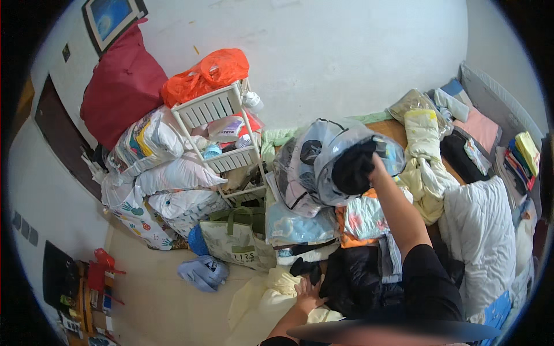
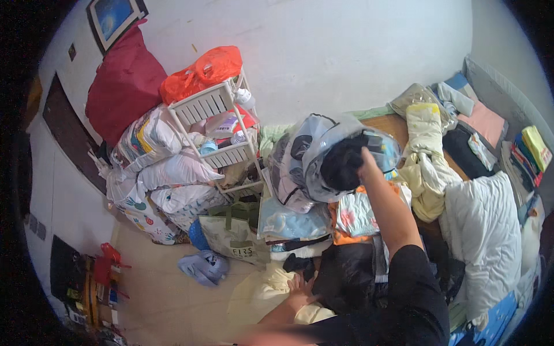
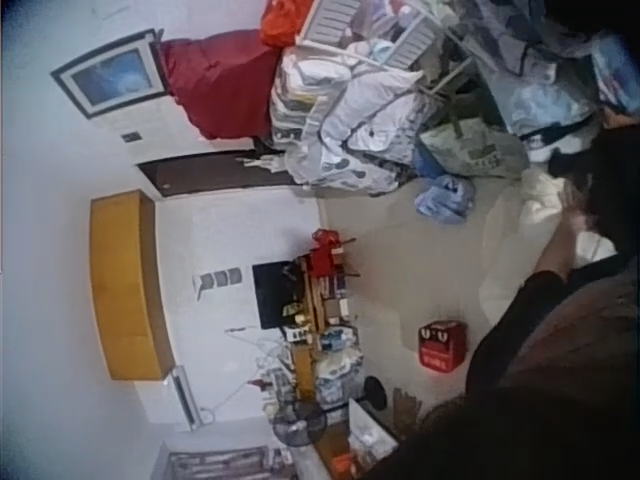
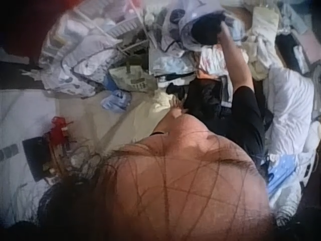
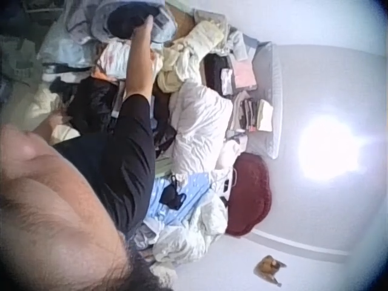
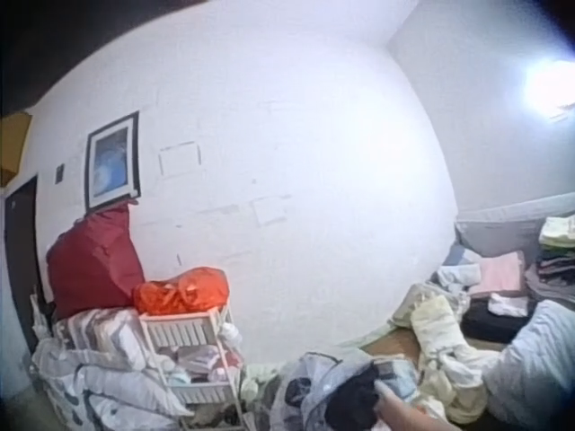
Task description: Folding various items of clothing and placing them into storage bags or stacks.
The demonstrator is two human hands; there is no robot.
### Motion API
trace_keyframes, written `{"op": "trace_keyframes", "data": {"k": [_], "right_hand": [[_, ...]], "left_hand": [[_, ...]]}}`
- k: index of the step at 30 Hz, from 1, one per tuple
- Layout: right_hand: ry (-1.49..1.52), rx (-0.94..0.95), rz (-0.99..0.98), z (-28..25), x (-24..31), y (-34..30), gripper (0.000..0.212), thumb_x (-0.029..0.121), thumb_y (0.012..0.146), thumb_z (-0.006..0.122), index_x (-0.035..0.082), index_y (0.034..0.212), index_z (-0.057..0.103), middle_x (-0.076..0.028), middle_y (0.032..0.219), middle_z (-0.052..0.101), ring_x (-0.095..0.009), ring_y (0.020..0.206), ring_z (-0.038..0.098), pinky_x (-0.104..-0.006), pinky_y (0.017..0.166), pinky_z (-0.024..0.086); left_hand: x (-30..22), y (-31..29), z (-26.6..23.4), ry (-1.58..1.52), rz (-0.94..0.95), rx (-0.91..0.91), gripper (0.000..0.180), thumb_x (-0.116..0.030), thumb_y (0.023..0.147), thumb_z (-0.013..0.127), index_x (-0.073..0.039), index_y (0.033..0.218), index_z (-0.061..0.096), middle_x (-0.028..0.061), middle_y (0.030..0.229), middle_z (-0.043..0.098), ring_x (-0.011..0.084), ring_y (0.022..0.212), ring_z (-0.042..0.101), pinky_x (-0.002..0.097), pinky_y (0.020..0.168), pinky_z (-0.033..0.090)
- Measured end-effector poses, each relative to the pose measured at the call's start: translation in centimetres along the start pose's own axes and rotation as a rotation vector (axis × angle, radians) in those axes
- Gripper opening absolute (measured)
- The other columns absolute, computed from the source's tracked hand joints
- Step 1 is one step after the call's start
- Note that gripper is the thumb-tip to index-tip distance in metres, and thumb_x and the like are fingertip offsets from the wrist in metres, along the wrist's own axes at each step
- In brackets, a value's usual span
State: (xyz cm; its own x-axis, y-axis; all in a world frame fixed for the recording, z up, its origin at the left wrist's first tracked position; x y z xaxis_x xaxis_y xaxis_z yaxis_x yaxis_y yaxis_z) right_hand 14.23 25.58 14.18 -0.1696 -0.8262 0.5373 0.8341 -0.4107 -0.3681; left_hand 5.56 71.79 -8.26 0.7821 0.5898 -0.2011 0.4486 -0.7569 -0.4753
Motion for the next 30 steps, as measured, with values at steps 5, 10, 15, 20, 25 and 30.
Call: {"op": "trace_keyframes", "data": {"k": [5, 10, 15, 20, 25, 30], "right_hand": [[0.043, 0.329, -0.371, 6.0, 6.3, 3.2, 0.026, 0.032, 0.084, 0.056, 0.011, 0.096, 0.065, -0.01, 0.094, 0.068, -0.025, 0.081, 0.066, -0.042, 0.075, 0.054], [-1.198, -0.724, -0.302, -1.4, 9.6, 8.4, 0.032, 0.021, 0.082, 0.052, -0.002, 0.1, 0.064, -0.018, 0.098, 0.066, -0.032, 0.091, 0.064, -0.0426, 0.077, 0.053], [-1.008, -0.35, -0.35, 1.4, 6.7, 10.7, 0.028, 0.017, 0.083, 0.053, -0.001, 0.102, 0.063, -0.015, 0.093, 0.067, -0.027, 0.087, 0.065, -0.0389, 0.072, 0.053], [-0.353, 0.461, -0.198, 8.7, 4.6, 7.9, 0.023, 0.018, 0.086, 0.054, 0.002, 0.099, 0.063, -0.011, 0.092, 0.067, -0.022, 0.075, 0.067, -0.0354, 0.067, 0.056], [-0.607, -0.022, -0.136, -0.4, 3.9, 12.4, 0.023, 0.019, 0.083, 0.057, 0.003, 0.099, 0.064, -0.01, 0.091, 0.067, -0.023, 0.077, 0.066, -0.0409, 0.071, 0.054], [-0.964, -0.433, 0.004, -0.7, 1.5, 12.4, 0.02, 0.02, 0.083, 0.055, 0.005, 0.091, 0.065, -0.011, 0.084, 0.067, -0.024, 0.077, 0.066, -0.042, 0.068, 0.053]], "left_hand": [[-0.3, 0.6, -1.8, 0.02, -0.119, 0.186, 0.093, -0.07, 0.073, 0.053, -0.03, 0.148, 0.015, 0.0196, 0.153, -0.007, 0.0436, 0.139, -0.012, 0.0675, 0.104, -0.003], [-0.6, 2.0, -1.6, -0.025, -0.097, 0.23, 0.093, -0.071, 0.073, 0.054, -0.031, 0.148, 0.018, 0.0173, 0.153, -0.011, 0.0416, 0.138, -0.018, 0.0671, 0.104, -0.005], [-0.3, 2.3, -1.2, -0.011, -0.113, 0.218, 0.092, -0.071, 0.073, 0.054, -0.031, 0.148, 0.019, 0.017, 0.153, -0.013, 0.042, 0.139, -0.017, 0.0672, 0.103, -0.004], [0.2, 1.6, -1.3, 0.034, -0.118, 0.262, 0.094, -0.069, 0.076, 0.052, -0.033, 0.148, 0.004, 0.0211, 0.152, -0.014, 0.045, 0.137, -0.018, 0.069, 0.102, -0.003], [-0.6, 1.9, -2.7, 0.029, -0.07, 0.239, 0.093, -0.068, 0.075, 0.055, -0.028, 0.149, 0.014, 0.0219, 0.152, -0.011, 0.0453, 0.137, -0.017, 0.0691, 0.102, -0.004], [0.7, 0.9, -1.3, -0.03, -0.092, 0.159, 0.091, -0.07, 0.073, 0.053, -0.027, 0.147, 0.022, 0.0191, 0.153, -0.01, 0.0447, 0.137, -0.017, 0.0688, 0.102, -0.005]]}}
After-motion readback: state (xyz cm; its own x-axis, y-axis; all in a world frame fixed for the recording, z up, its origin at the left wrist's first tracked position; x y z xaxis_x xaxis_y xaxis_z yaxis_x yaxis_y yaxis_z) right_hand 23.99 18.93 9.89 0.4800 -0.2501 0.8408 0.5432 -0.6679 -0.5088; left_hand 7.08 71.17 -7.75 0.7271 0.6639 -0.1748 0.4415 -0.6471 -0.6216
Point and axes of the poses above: each hand's wrist, its own y-axis towards the middle knuckle, its own z-axis out of the palm, x = y × z, the point moved 3 cm from there along y, towards the middle knuckle
